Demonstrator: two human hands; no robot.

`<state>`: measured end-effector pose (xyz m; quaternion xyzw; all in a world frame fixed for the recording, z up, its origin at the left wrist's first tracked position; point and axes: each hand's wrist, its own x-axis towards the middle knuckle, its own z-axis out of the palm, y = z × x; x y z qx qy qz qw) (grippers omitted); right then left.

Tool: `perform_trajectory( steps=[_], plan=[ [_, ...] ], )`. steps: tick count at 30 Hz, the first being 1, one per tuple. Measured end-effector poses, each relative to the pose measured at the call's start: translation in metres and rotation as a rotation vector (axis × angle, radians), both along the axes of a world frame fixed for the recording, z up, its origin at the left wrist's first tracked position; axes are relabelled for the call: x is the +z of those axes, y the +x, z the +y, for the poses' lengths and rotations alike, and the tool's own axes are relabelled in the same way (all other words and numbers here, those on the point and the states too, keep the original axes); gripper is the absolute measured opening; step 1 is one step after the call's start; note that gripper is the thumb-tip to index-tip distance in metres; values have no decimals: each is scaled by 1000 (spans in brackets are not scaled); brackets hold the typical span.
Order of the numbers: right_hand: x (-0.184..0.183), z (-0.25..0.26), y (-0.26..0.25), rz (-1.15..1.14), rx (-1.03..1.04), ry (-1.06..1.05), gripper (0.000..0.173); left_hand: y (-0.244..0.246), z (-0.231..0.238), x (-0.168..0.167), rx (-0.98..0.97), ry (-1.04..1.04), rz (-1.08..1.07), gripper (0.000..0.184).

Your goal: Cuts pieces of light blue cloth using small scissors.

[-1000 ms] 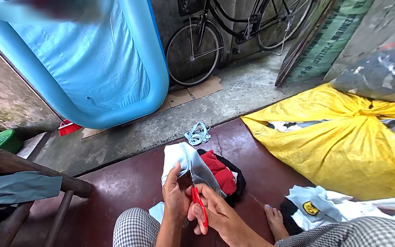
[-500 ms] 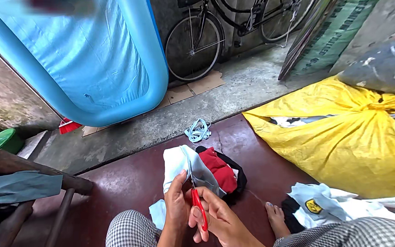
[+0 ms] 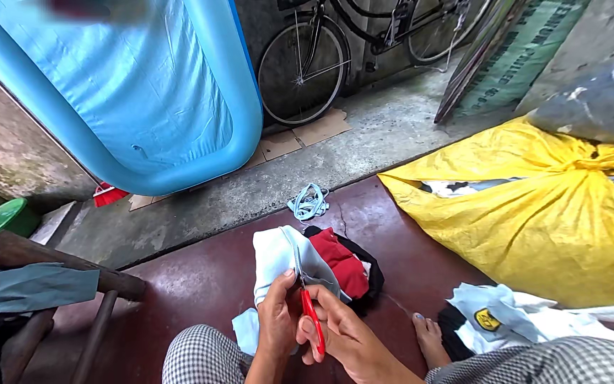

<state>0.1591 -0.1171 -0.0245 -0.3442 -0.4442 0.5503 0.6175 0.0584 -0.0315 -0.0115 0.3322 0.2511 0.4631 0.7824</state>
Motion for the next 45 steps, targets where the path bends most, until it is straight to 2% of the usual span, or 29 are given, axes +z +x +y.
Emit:
perform_trajectory(
  steps=[7,13,21,31,38,45],
  plan=[
    [5,-2,0,-35,-33,-118,43,-1,-2,2,60,-3,86,31],
    [0,3,12,-57,22,-25,49,-3,-4,-4,26,71,59,31],
    [4,1,15,-15,39,-89,40,-5,-3,-6,14,56,77,32],
    [6,4,27,-49,96,-38,41,-7,-5,-11,10,102,85,29],
    [11,2,27,-12,105,-131,37,-10,-3,-14,39,88,90,26],
    [8,6,34,-23,136,-64,39,-9,-4,-17,32,116,62,19]
  ],
)
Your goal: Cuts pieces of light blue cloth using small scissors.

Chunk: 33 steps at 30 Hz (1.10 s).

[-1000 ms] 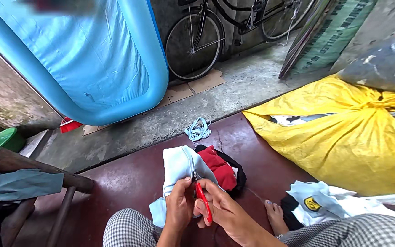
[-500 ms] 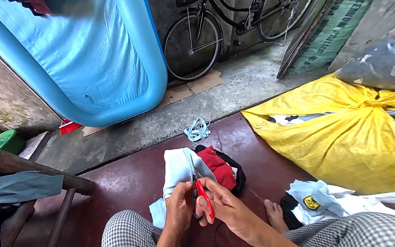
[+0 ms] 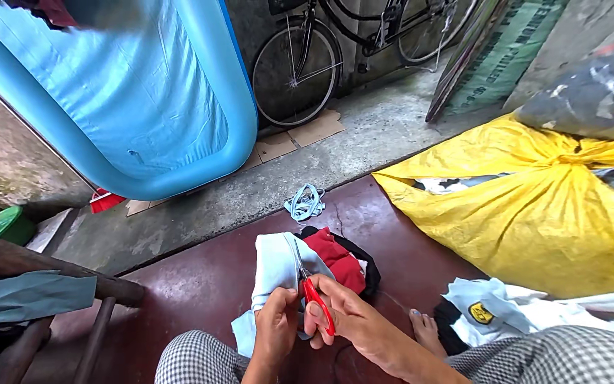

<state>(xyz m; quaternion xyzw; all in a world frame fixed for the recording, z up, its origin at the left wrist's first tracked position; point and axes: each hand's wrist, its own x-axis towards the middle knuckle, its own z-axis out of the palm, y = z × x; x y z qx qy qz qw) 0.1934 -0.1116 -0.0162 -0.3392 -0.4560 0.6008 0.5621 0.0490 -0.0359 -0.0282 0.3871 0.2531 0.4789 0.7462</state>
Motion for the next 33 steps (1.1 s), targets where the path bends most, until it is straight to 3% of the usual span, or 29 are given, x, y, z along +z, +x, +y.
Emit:
perform_trajectory(
  steps=[7,14,27,33],
  plan=[
    [4,-2,-1,27,-41,-94,34,0,-1,0,25,15,36,17],
    [1,0,7,22,4,-35,32,-7,0,-5,-43,115,76,21],
    [6,-1,10,25,34,-116,32,-13,1,-10,-76,136,64,17],
    [6,0,9,4,-40,-159,31,-16,2,-16,-132,156,82,16]
  ],
)
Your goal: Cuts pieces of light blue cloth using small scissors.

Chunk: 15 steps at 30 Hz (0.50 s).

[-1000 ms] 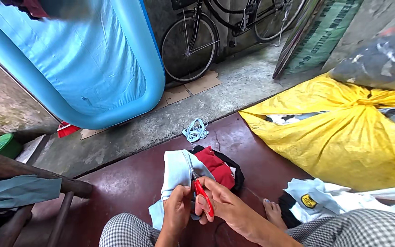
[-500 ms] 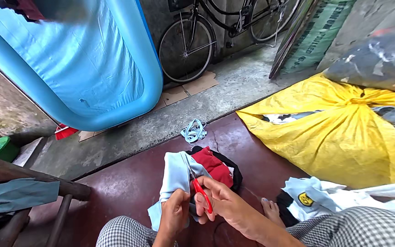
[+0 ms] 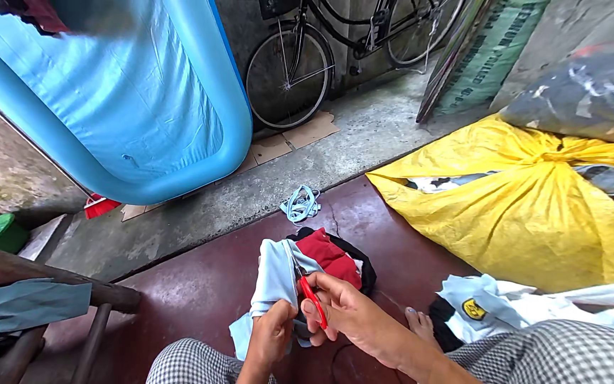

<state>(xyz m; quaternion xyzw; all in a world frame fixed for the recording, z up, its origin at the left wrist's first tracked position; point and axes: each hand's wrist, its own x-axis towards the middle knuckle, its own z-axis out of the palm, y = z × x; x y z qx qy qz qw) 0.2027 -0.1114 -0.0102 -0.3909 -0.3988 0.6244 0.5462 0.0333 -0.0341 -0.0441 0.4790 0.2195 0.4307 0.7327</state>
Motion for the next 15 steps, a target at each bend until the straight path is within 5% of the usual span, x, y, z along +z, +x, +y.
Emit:
perform_trajectory(
  steps=[2,5,8,12,15],
  plan=[
    [0,0,-2,3,-30,-3,32,2,1,-3,-40,-10,-33,16],
    [-2,-2,-8,12,-34,10,36,10,3,-7,4,-1,-24,63],
    [-5,-3,-15,-16,-42,29,37,23,2,-11,95,29,-7,91],
    [-8,-4,-21,-74,-63,33,37,33,-2,-18,15,-23,-126,69],
    [-12,-7,-26,-129,-82,44,40,27,3,-27,-49,-6,-6,57]
  ],
)
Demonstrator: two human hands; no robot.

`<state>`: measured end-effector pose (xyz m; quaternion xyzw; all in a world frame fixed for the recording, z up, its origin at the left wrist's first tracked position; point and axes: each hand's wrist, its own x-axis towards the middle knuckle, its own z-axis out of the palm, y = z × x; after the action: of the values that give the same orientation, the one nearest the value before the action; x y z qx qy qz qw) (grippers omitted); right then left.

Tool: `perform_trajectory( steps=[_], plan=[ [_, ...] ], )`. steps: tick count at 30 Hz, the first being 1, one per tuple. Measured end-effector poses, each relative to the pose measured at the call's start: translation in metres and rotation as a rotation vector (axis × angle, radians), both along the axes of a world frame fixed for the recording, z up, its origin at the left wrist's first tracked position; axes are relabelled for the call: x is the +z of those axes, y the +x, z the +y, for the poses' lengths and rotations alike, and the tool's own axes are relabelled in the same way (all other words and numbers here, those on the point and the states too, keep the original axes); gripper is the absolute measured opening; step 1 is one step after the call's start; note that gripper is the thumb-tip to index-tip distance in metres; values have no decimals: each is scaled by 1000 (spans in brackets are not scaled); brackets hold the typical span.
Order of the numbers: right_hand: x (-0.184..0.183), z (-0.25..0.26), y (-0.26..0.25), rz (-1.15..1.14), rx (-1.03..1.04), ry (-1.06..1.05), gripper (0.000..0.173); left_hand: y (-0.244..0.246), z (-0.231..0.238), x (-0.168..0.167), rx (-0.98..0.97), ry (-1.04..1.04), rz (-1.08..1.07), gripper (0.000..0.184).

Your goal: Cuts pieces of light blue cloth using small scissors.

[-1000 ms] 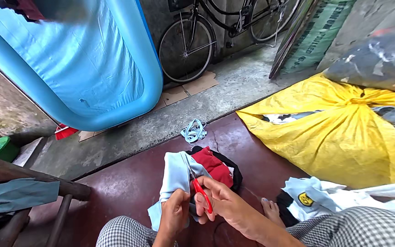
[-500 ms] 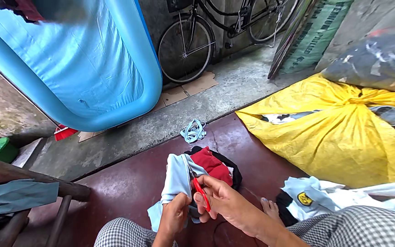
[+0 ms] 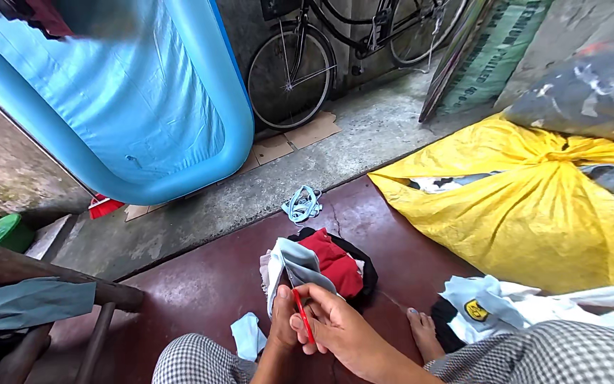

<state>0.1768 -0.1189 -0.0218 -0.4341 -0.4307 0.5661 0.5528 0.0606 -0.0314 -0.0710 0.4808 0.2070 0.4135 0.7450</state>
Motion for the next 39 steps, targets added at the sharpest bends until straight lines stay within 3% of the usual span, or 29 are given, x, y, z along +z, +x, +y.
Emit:
perform_trajectory(
  steps=[2,5,7,9,12,15,21,27,33,39],
  plan=[
    [-2,-2,-2,-24,-20,13,42,-1,5,-2,52,13,83,65],
    [-1,-3,-3,-20,-30,16,42,4,10,7,114,35,60,92],
    [-1,-4,-5,-11,-21,12,42,8,16,21,189,44,51,98],
    [-3,-6,-8,-4,-3,1,42,9,24,37,201,4,18,85],
    [-8,-6,-13,3,10,7,40,13,26,53,83,-351,-282,41],
    [-11,-6,-14,-1,5,8,38,15,25,53,30,-552,-400,27],
    [-7,-6,-15,-4,7,13,40,14,31,65,157,-431,-294,37],
    [-2,-5,-12,112,60,34,42,9,21,65,94,-357,-295,38],
    [-1,-4,-10,124,75,87,46,10,11,64,145,-308,-126,43],
    [1,-3,-9,215,57,91,36,8,1,63,214,-285,141,47]
  ],
)
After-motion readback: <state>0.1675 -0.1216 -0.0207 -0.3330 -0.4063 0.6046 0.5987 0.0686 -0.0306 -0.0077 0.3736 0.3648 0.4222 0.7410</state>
